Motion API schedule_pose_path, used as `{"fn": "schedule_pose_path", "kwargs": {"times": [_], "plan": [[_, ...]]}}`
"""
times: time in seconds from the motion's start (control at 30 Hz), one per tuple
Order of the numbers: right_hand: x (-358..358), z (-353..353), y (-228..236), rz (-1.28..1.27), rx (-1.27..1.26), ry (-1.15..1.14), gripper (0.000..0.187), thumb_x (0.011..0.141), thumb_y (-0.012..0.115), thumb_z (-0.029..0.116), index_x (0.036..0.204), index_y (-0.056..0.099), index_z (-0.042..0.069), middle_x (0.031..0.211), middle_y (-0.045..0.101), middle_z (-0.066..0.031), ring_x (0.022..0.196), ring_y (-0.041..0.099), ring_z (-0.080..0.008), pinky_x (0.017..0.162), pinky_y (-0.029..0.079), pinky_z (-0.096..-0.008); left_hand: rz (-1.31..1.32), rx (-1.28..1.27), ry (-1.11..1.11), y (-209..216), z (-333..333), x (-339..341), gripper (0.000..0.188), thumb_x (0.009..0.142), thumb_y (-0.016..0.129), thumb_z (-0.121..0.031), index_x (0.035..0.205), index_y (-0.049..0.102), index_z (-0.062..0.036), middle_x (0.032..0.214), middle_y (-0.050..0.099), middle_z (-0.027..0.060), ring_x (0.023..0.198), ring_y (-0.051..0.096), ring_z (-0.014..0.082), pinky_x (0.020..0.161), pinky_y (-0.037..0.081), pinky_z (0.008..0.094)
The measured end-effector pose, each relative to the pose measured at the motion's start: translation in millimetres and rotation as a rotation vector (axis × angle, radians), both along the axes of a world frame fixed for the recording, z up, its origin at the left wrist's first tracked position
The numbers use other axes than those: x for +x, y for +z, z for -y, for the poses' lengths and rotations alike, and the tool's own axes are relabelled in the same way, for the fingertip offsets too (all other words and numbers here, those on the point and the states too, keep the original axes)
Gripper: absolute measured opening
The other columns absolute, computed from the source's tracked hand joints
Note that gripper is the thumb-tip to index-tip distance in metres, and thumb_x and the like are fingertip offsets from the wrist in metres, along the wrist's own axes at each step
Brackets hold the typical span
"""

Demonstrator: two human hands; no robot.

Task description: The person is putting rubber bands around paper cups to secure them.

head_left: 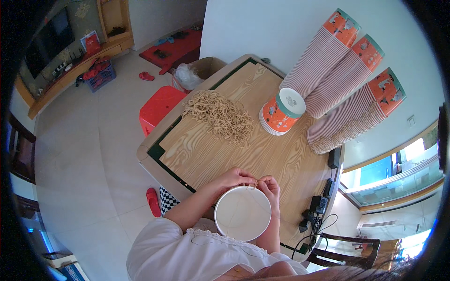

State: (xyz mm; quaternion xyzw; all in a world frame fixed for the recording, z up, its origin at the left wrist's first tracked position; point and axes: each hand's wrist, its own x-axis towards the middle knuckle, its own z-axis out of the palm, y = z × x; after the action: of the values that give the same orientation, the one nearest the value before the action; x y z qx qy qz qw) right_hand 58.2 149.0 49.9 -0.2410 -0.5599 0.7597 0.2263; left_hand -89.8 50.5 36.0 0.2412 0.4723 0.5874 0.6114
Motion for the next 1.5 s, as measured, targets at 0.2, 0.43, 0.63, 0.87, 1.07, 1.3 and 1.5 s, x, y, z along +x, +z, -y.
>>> {"fn": "schedule_pose_path", "kwargs": {"times": [0.2, 0.43, 0.63, 0.87, 1.07, 1.3, 1.5], "plan": [[1.2, 1.6, 4.0, 0.004, 0.009, -0.006, 0.003, 0.083, 0.056, 0.002, 0.083, 0.055, 0.004, 0.074, 0.056, 0.0005, 0.065, 0.051, -0.0066, 0.059, 0.042, -0.0202, 0.021, 0.014, -0.001, -0.1, 0.6, -0.2, 0.020, 0.078, 0.065, -0.016, 0.093, 0.064, -0.0032, 0.078, 0.063, 0.0017, 0.067, 0.056, 0.0081, 0.061, 0.045, 0.0217], [3.4, -0.7, 5.4, 0.045, 0.129, -0.007, 0.003, 0.081, 0.056, -0.001, 0.082, 0.056, 0.003, 0.073, 0.056, 0.0004, 0.065, 0.051, -0.0064, 0.059, 0.042, -0.0197, -0.007, 0.020, 0.005, 4.4, 3.5, 1.3, 0.018, 0.078, 0.065, -0.017, 0.090, 0.063, -0.0040, 0.077, 0.061, 0.0004, 0.068, 0.056, 0.0076, 0.061, 0.045, 0.0218], [2.8, -0.4, 6.6, 0.048, 0.131, -0.007, 0.004, 0.080, 0.058, -0.001, 0.081, 0.057, 0.003, 0.073, 0.056, 0.0002, 0.065, 0.051, -0.0064, 0.058, 0.042, -0.0195, -0.051, 0.070, 0.005, 7.0, 2.3, 1.3, 0.017, 0.078, 0.065, -0.016, 0.090, 0.061, -0.0043, 0.077, 0.060, 0.0000, 0.070, 0.055, 0.0080, 0.064, 0.046, 0.0228], [1.4, 1.4, 10.8, 0.075, 0.130, -0.002, 0.004, 0.080, 0.059, 0.000, 0.080, 0.057, 0.004, 0.072, 0.056, 0.0015, 0.063, 0.051, -0.0055, 0.057, 0.041, -0.0187, -0.065, 0.086, -0.033, -4.5, 0.7, 2.5, 0.016, 0.079, 0.062, -0.012, 0.092, 0.060, -0.0025, 0.082, 0.061, 0.0025, 0.074, 0.057, 0.0102, 0.068, 0.047, 0.0242], [4.3, -1.4, 6.4, 0.051, 0.110, 0.022, 0.004, 0.079, 0.058, 0.000, 0.078, 0.057, 0.003, 0.073, 0.056, 0.0005, 0.064, 0.052, -0.0061, 0.058, 0.042, -0.0190, -0.106, 0.065, -0.014, -8.6, -2.1, 1.8, 0.015, 0.079, 0.062, -0.011, 0.090, 0.061, -0.0017, 0.081, 0.062, 0.0037, 0.074, 0.058, 0.0103, 0.067, 0.047, 0.0238], [0.7, -0.8, 9.2, 0.011, 0.132, 0.080, 0.004, 0.079, 0.058, -0.002, 0.077, 0.056, 0.002, 0.074, 0.057, -0.0024, 0.067, 0.054, -0.0082, 0.060, 0.043, -0.0201, -0.108, 0.104, -0.065, -3.3, -0.8, 0.6, 0.011, 0.079, 0.061, -0.011, 0.088, 0.060, -0.0048, 0.079, 0.060, 0.0006, 0.073, 0.056, 0.0089, 0.067, 0.045, 0.0229], [0.9, -3.4, 7.5, 0.006, 0.109, 0.084, 0.004, 0.079, 0.059, -0.001, 0.079, 0.057, 0.003, 0.076, 0.058, -0.0015, 0.069, 0.055, -0.0079, 0.062, 0.045, -0.0209, -0.094, 0.029, -0.030, 9.5, 4.7, -0.1, 0.017, 0.077, 0.064, -0.011, 0.092, 0.063, -0.0027, 0.082, 0.063, 0.0034, 0.074, 0.058, 0.0100, 0.068, 0.047, 0.0232]]}}
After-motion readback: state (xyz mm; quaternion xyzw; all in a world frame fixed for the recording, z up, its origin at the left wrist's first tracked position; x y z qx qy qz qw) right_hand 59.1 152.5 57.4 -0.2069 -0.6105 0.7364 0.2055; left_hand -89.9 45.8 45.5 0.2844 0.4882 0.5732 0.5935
